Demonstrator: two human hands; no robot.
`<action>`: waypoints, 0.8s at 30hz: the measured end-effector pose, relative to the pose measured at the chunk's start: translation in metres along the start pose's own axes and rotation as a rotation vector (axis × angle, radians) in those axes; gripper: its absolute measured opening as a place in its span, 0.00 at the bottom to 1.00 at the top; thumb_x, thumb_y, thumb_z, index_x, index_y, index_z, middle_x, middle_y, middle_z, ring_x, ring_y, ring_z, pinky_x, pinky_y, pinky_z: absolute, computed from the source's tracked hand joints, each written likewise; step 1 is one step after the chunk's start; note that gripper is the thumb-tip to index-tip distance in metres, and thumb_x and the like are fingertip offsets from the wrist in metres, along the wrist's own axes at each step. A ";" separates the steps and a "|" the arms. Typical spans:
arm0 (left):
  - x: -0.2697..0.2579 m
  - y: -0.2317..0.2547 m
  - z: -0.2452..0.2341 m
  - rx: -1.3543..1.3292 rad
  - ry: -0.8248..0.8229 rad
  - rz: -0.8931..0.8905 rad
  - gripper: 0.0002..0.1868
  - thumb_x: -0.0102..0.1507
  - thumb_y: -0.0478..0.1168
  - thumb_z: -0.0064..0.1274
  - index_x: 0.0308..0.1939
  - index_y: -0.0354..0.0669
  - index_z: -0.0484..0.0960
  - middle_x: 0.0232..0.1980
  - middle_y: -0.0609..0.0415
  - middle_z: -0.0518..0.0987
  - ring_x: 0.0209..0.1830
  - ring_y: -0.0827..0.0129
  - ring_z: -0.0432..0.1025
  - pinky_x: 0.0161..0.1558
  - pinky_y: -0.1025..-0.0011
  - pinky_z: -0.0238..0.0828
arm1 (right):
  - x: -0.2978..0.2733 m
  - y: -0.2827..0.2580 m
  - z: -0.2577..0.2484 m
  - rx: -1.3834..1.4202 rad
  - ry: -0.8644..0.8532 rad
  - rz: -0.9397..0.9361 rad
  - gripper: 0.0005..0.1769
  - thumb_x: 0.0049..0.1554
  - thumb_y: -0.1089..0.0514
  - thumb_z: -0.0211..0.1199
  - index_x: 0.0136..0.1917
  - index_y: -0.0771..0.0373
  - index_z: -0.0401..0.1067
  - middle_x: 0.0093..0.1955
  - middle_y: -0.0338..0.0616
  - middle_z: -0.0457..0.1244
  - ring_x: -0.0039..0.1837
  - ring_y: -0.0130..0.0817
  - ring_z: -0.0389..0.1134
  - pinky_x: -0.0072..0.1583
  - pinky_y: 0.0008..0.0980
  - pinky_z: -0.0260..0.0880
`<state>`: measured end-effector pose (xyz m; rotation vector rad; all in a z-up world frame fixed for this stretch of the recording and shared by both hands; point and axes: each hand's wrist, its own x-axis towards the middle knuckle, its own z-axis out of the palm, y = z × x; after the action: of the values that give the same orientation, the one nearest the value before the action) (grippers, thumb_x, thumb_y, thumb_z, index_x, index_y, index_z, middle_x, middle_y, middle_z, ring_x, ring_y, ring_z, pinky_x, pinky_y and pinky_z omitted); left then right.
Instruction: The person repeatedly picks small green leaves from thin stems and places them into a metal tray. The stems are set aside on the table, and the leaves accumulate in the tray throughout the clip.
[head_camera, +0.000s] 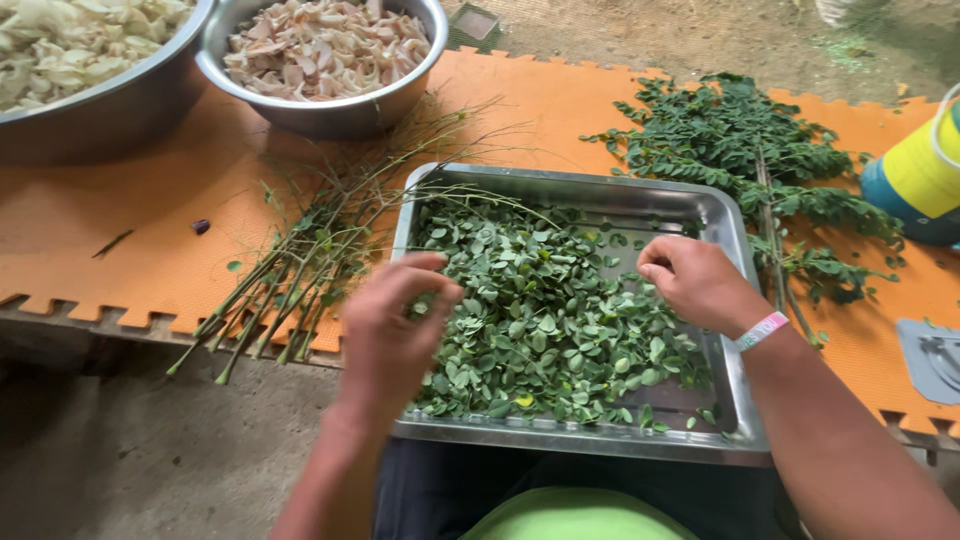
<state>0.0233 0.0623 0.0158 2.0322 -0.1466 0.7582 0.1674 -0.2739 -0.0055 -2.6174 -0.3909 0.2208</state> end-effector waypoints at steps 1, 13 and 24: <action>-0.001 0.005 0.014 -0.090 -0.044 -0.022 0.03 0.63 0.35 0.63 0.39 0.43 0.85 0.52 0.49 0.85 0.55 0.62 0.81 0.57 0.65 0.80 | -0.005 -0.006 -0.006 0.046 -0.033 0.073 0.08 0.60 0.57 0.61 0.49 0.62 0.76 0.35 0.48 0.69 0.38 0.36 0.70 0.45 0.36 0.70; -0.025 0.046 0.107 -0.797 -0.259 -0.538 0.06 0.61 0.33 0.63 0.39 0.33 0.84 0.39 0.51 0.86 0.39 0.78 0.79 0.41 0.78 0.78 | -0.068 -0.060 0.001 0.860 -0.087 -0.135 0.06 0.61 0.62 0.61 0.48 0.69 0.73 0.36 0.39 0.66 0.39 0.24 0.66 0.42 0.25 0.69; -0.029 0.055 0.068 -0.509 -0.246 -0.422 0.04 0.61 0.32 0.64 0.35 0.36 0.83 0.31 0.56 0.85 0.32 0.79 0.78 0.34 0.78 0.77 | -0.075 -0.104 0.013 0.420 0.246 -0.266 0.02 0.54 0.65 0.65 0.43 0.66 0.75 0.35 0.37 0.67 0.37 0.22 0.67 0.39 0.25 0.68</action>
<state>0.0100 -0.0286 0.0138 1.5826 -0.0401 0.1763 0.0692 -0.2034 0.0399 -2.1219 -0.5344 -0.1001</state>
